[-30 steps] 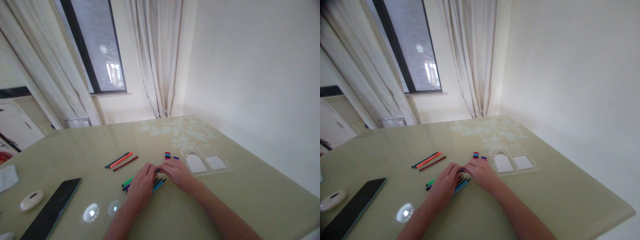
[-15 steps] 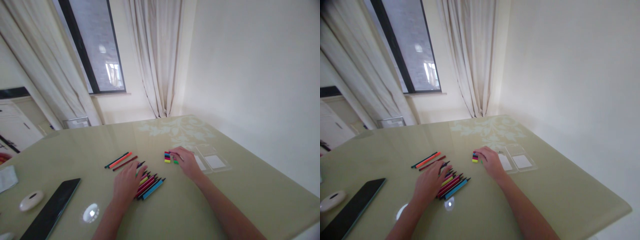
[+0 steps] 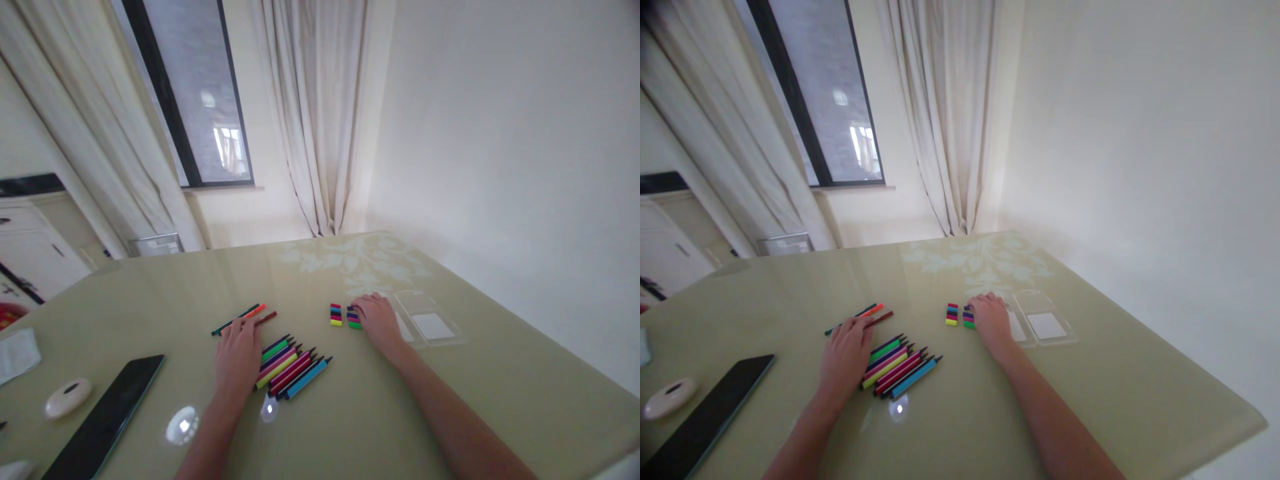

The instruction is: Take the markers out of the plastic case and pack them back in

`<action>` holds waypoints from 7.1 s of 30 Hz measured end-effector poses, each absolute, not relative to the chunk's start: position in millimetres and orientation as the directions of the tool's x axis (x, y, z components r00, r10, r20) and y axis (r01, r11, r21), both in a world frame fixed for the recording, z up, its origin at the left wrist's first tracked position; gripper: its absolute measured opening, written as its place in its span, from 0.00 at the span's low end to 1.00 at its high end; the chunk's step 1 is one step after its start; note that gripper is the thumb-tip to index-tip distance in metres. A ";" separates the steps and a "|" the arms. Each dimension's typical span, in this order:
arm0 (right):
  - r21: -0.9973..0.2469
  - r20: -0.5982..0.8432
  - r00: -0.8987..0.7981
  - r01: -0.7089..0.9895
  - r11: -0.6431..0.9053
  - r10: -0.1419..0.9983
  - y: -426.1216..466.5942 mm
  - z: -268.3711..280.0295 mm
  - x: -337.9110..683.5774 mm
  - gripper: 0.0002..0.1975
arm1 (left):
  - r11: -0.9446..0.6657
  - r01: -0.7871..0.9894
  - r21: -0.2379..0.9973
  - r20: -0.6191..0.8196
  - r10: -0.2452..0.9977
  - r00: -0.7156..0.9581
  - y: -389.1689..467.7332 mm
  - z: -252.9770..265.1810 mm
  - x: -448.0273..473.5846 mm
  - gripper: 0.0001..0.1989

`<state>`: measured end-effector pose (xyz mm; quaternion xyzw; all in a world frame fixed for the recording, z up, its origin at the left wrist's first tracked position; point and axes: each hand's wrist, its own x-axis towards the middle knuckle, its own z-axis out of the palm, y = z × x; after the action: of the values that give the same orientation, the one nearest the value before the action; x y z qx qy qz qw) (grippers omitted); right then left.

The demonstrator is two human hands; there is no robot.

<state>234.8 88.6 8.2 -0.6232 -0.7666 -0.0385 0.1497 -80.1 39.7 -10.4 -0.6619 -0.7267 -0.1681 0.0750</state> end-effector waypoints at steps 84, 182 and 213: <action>-0.464 0.108 -0.373 0.801 0.378 0.922 76.0 24.0 250.1 0.02 | 0.203 0.956 0.213 0.250 0.934 -0.254 44.0 -10.8 -99.9 0.15; -0.586 0.507 -0.467 0.430 0.687 0.725 41.3 9.1 175.9 0.15 | -0.261 0.937 0.230 0.168 0.960 0.226 7.4 16.2 -8.5 0.16; -0.170 0.301 -0.123 0.969 0.180 0.946 87.0 9.7 233.7 0.14 | 0.060 0.971 0.230 0.263 0.957 -0.122 46.3 -21.1 -85.0 0.20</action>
<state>233.7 87.0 9.7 -0.6395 -0.7486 -0.0336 0.1720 -85.0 46.3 -21.1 -0.6624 -0.7278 -0.1765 0.0204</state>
